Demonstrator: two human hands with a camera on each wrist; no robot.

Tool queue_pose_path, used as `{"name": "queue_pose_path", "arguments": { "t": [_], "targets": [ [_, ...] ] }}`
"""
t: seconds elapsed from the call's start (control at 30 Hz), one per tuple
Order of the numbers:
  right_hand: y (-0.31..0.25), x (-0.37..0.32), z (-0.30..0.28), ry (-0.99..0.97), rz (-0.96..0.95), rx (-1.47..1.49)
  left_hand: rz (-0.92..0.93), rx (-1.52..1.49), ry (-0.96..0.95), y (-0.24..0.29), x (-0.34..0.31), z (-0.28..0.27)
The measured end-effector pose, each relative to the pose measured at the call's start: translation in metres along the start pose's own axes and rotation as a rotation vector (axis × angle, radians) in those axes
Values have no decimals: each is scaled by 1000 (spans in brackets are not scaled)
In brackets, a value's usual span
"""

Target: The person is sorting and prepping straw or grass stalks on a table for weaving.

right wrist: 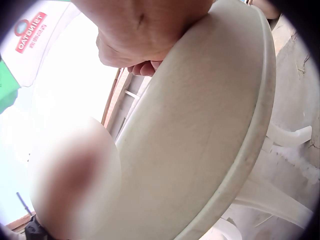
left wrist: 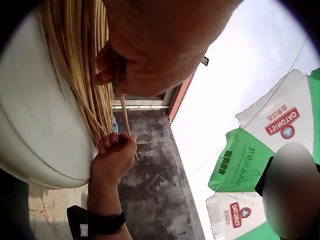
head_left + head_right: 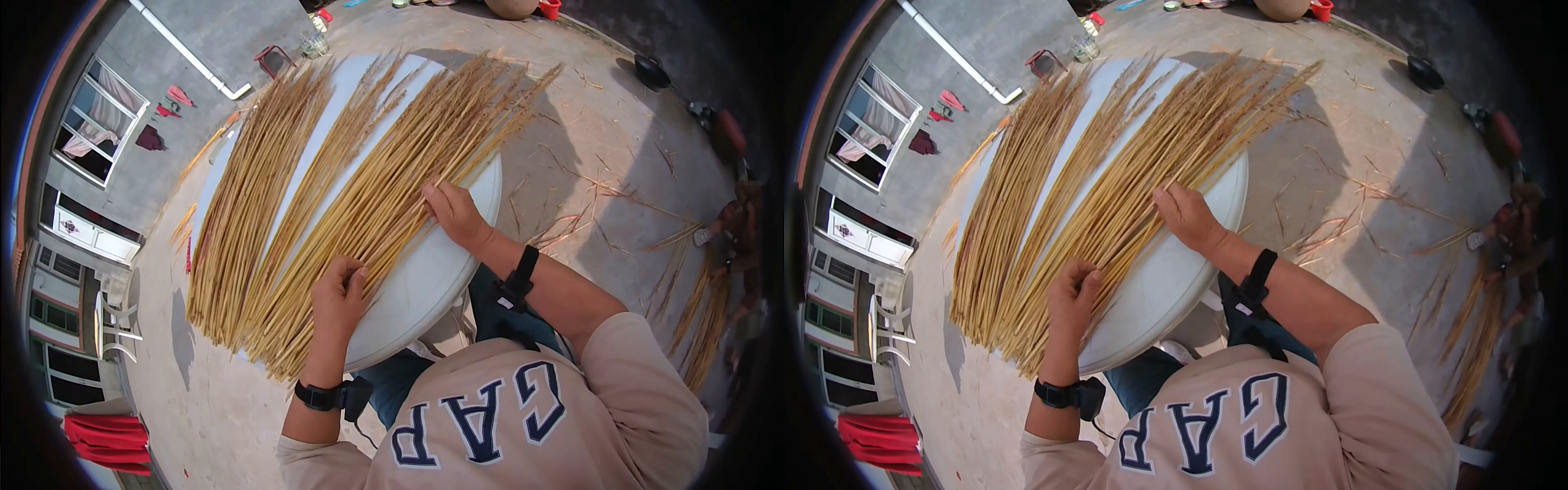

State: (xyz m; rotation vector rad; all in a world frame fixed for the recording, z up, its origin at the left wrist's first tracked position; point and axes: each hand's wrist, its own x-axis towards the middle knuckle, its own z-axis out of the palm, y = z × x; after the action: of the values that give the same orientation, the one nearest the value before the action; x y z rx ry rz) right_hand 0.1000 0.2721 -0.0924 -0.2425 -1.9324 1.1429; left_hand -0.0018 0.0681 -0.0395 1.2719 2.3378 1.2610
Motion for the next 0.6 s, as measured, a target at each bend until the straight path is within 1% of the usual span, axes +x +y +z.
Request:
{"name": "queue_pose_path", "arguments": {
  "t": [0.07, 0.1, 0.17, 0.2, 0.23, 0.27, 0.3, 0.33, 0.37, 0.4, 0.43, 0.47, 0.53, 0.6],
  "targets": [
    [-3, 1, 0, 87, 148, 148, 10, 0, 20, -5, -3, -7],
    [-5, 1, -1, 83, 150, 151, -28, -16, 3, -7, -4, -11],
    [-8, 2, -3, 128, 257, 246, -72, -29, -5, -12, -7, -20],
    [-2, 2, -4, 137, 350, 321, -88, -12, -10, -14, -7, -24],
    [0, 2, -7, 124, 350, 328, -106, 4, -14, -16, -9, -28],
    [-2, 3, -9, 177, 435, 448, -116, 8, 1, -15, -10, -33],
    [-4, 4, -11, 226, 521, 569, -36, 92, 18, -11, -11, -39],
    [-6, 5, -12, 201, 521, 579, 42, 178, 36, -10, -12, -44],
    [-8, 6, -13, 253, 558, 605, 25, 186, 56, -11, -13, -49],
    [-7, 6, -13, 308, 596, 628, 56, 212, 90, -13, -14, -54],
    [-5, 6, -12, 288, 597, 637, 90, 237, 122, -15, -15, -58],
    [-2, 6, -13, 313, 606, 652, 80, 243, 136, -17, -17, -62],
    [0, 7, -14, 347, 619, 663, 143, 338, 209, -23, -20, -70],
    [0, 6, -14, 325, 606, 676, 169, 363, 229, -30, -23, -75]
  ]
}}
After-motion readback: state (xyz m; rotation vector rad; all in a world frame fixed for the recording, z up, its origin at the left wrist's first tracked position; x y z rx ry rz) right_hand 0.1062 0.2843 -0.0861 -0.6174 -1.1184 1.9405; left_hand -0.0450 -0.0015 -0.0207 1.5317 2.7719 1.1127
